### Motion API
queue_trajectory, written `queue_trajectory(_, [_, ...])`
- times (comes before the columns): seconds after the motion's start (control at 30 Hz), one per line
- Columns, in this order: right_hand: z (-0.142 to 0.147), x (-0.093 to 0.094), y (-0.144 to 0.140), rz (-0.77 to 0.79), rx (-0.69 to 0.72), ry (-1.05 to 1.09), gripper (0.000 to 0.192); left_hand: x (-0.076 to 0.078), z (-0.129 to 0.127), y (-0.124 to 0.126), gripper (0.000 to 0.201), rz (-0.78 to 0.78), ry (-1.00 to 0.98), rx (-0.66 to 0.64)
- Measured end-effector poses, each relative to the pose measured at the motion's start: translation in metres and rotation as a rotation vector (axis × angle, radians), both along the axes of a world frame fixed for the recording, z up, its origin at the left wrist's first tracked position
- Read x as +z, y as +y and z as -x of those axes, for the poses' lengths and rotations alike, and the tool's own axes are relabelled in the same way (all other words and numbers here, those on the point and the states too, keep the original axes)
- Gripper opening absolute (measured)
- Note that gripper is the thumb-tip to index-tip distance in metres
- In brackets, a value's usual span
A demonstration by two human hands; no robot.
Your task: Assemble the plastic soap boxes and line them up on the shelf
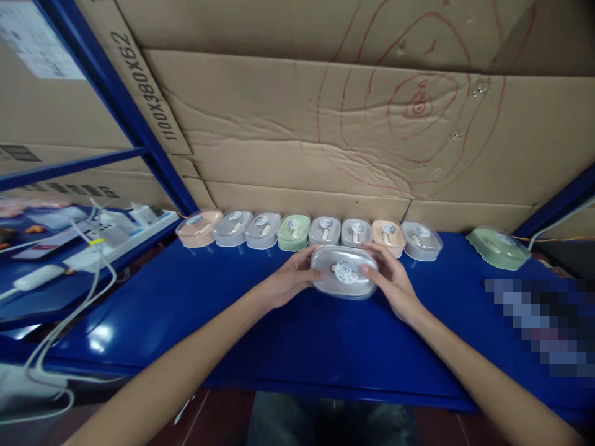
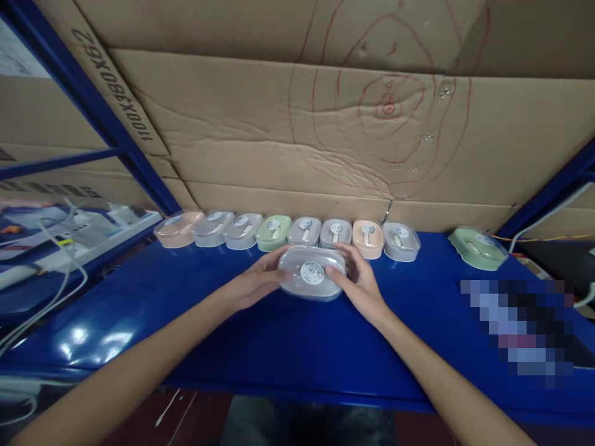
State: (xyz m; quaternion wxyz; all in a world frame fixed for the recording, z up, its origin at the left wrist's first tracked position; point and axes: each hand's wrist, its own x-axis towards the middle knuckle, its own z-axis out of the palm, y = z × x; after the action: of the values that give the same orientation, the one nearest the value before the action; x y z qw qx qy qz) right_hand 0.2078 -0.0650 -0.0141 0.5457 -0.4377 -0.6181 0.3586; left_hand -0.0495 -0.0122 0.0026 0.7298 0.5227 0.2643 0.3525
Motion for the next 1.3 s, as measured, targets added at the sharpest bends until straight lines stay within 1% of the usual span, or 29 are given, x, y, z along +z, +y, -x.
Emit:
queue_trajectory(0.1, [-0.003,0.001,0.003,0.17,0.133,0.135,0.05,0.002,0.003,0.003,0.07,-0.022,-0.009,-0.016])
queue_trajectory(0.2, [-0.003,0.0,0.004,0.232,0.205,0.214,0.05,0.001,0.006,0.005,0.073,-0.029,-0.002,-0.032])
queue_trajectory(0.4, [-0.006,-0.002,0.004,0.232,0.214,0.213,0.044,0.004,0.007,0.005,0.067,-0.074,0.028,-0.079])
queue_trajectory(0.53, [-0.006,0.001,0.002,0.225,0.237,0.247,0.044,0.007,0.008,0.004,0.066,-0.104,0.023,-0.089])
queue_trajectory(0.67, [-0.005,0.004,0.001,0.246,0.255,0.273,0.046,0.003,0.008,0.006,0.066,-0.114,0.003,-0.101])
queue_trajectory(0.8, [-0.004,0.001,0.002,0.25,0.232,0.234,0.043,-0.001,0.009,0.009,0.064,-0.089,-0.034,-0.106])
queue_trajectory(0.87, [-0.005,-0.002,0.003,0.19,0.171,0.142,0.045,-0.002,0.01,0.01,0.063,-0.078,-0.028,-0.089])
queue_trajectory(0.9, [-0.005,-0.002,0.002,0.126,0.117,0.066,0.049,-0.001,0.01,0.01,0.062,-0.075,-0.021,-0.077])
queue_trajectory(0.93, [-0.006,-0.003,0.002,0.039,0.061,-0.033,0.057,-0.002,0.01,0.011,0.061,-0.07,-0.013,-0.066])
queue_trajectory(0.97, [-0.006,-0.002,0.0,-0.062,0.02,-0.151,0.069,-0.002,0.011,0.011,0.06,-0.06,-0.003,-0.057])
queue_trajectory(1.0, [-0.007,-0.002,-0.002,-0.162,0.006,-0.278,0.085,-0.003,0.011,0.012,0.057,-0.045,0.007,-0.049])
queue_trajectory(1.03, [-0.007,-0.001,-0.004,-0.246,0.021,-0.401,0.1,-0.004,0.011,0.014,0.054,-0.024,0.017,-0.042])
queue_trajectory(1.07, [-0.007,0.0,-0.006,-0.306,0.06,-0.51,0.11,-0.006,0.012,0.015,0.051,-0.002,0.023,-0.035])
queue_trajectory(1.1, [-0.006,0.0,-0.008,-0.344,0.101,-0.592,0.114,-0.009,0.012,0.016,0.046,0.018,0.022,-0.029])
queue_trajectory(1.17, [-0.004,-0.001,-0.01,-0.374,0.133,-0.678,0.105,-0.014,0.011,0.018,0.041,0.05,0.007,-0.024])
queue_trajectory(1.23, [-0.001,-0.003,-0.011,-0.395,0.106,-0.698,0.093,-0.018,0.009,0.02,0.039,0.075,-0.015,-0.028])
queue_trajectory(1.3, [0.0,-0.004,-0.011,-0.415,0.069,-0.679,0.089,-0.021,0.007,0.019,0.041,0.08,-0.041,-0.05])
